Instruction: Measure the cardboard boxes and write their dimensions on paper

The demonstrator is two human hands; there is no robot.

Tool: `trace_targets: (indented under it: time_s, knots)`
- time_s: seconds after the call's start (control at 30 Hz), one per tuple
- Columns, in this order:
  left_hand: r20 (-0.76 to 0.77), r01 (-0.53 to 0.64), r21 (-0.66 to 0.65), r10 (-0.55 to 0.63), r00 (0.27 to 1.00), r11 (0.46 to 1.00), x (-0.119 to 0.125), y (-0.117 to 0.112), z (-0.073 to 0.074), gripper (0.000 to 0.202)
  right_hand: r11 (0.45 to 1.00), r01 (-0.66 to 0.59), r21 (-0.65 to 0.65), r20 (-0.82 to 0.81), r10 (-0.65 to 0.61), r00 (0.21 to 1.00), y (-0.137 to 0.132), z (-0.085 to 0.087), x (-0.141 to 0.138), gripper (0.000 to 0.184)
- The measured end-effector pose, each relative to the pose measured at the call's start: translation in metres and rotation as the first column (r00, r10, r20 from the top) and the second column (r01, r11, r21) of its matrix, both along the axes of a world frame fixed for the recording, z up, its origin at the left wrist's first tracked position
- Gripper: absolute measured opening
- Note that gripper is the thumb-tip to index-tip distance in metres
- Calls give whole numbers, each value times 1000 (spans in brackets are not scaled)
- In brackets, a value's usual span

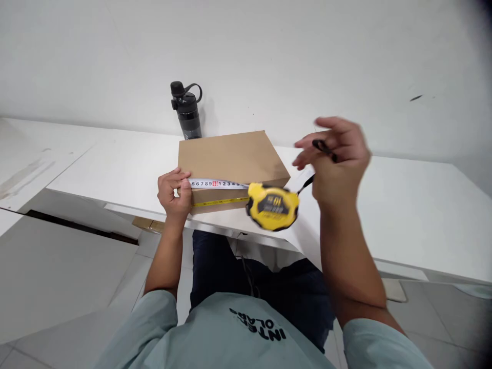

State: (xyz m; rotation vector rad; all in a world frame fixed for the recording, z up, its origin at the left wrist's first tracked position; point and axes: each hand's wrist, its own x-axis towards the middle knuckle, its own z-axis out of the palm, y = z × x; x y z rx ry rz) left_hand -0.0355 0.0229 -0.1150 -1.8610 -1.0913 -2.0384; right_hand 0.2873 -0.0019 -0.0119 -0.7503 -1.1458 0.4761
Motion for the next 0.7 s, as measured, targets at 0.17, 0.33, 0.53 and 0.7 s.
trace_targets:
  time_s: [0.17,0.33,0.53,0.7]
  knots:
    - [10,-128,-56,129,992,990,7,-3,2,42,968,250,3,341,-236,910,-35,-58,-21,31]
    - [-98,-141,-223,121,988,965,4,-10,-3,58,811,-35,-584,-135,-55,989,-123,-188,-92,65]
    - [-62,-91,-471,71,996,878,11,-9,-19,66,457,-515,-725,-299,464,834,-120,-252,-181,107]
    - [-65,-103,-441,83,994,892,18,-10,-17,76,325,-489,-810,-289,505,814,-97,-267,-185,80]
